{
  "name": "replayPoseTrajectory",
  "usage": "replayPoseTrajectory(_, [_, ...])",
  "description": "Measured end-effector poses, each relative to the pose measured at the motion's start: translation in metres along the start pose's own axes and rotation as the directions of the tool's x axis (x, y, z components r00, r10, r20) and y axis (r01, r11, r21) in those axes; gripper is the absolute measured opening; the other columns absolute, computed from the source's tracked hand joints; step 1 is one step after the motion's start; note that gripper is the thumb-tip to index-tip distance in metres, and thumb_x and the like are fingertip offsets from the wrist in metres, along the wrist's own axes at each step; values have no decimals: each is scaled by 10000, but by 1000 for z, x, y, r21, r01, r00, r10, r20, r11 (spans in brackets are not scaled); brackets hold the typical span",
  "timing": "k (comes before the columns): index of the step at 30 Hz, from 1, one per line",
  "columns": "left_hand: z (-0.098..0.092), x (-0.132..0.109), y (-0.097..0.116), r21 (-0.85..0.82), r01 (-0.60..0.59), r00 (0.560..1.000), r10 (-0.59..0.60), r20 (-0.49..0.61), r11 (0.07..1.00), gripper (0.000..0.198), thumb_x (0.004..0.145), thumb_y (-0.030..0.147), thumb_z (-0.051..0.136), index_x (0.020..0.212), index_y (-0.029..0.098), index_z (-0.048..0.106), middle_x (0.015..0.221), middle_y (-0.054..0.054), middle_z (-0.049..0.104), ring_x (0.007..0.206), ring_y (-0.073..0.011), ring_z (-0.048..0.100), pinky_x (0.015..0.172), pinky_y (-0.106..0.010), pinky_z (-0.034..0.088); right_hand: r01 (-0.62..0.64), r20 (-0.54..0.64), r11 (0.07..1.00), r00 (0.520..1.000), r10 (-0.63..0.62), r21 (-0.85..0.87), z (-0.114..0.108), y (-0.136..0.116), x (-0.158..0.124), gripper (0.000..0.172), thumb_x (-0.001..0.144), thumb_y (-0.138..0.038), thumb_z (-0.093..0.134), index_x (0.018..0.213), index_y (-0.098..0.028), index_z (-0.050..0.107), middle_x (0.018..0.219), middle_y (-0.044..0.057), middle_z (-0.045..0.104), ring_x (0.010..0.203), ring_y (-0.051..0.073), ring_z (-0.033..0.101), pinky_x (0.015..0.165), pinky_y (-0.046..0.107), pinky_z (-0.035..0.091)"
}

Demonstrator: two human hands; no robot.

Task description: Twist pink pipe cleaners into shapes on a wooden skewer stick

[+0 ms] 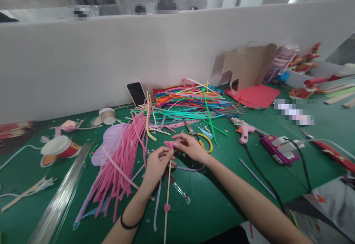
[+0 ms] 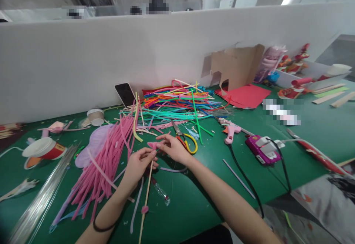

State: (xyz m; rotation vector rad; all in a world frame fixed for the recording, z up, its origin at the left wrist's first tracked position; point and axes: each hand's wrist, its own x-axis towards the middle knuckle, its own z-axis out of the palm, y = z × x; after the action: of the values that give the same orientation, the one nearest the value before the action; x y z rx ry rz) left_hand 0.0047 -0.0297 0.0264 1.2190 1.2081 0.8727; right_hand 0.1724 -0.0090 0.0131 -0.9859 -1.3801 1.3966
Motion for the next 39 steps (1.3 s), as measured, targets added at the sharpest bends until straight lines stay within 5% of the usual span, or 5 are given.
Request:
replayPoseTrajectory(19, [6, -3, 3, -132, 71, 997, -71, 5, 989, 316, 724, 417, 724, 760, 148, 562, 624, 3, 648, 486, -124, 627, 483, -224, 545, -45, -54, 996, 997, 49, 77, 4, -1, -3, 418, 769, -402, 695, 1104, -181, 577, 699, -37, 619, 628, 107, 593, 643, 243, 475])
replayPoseTrajectory(24, [5, -7, 9, -164, 65, 997, -71, -30, 984, 306, 718, 405, 730, 771, 150, 569, 633, 9, 646, 479, -117, 624, 466, -210, 530, -177, -13, 976, 984, 180, 127, 2, -7, -1, 456, 802, -611, 575, 804, -157, 614, 714, 22, 646, 657, 129, 615, 578, 235, 488])
replayPoseTrajectory(32, [8, -8, 6, -139, 74, 997, -78, -17, 988, 319, 709, 425, 732, 759, 158, 565, 623, 6, 652, 487, -146, 649, 488, -249, 559, -94, -32, 995, 995, 93, -37, 2, -7, -3, 418, 789, -573, 617, 670, -176, 564, 553, -36, 545, 479, 81, 463, 448, 204, 339])
replayPoseTrajectory(39, [11, 0, -8, -147, 19, 1000, -19, -2, 989, 344, 768, 454, 683, 884, 147, 581, 710, -41, 700, 629, -199, 712, 611, -324, 611, -81, -140, 949, 989, 40, -303, -2, 3, -2, 367, 844, -534, 559, 743, -188, 623, 628, -3, 614, 493, 110, 510, 459, 224, 371])
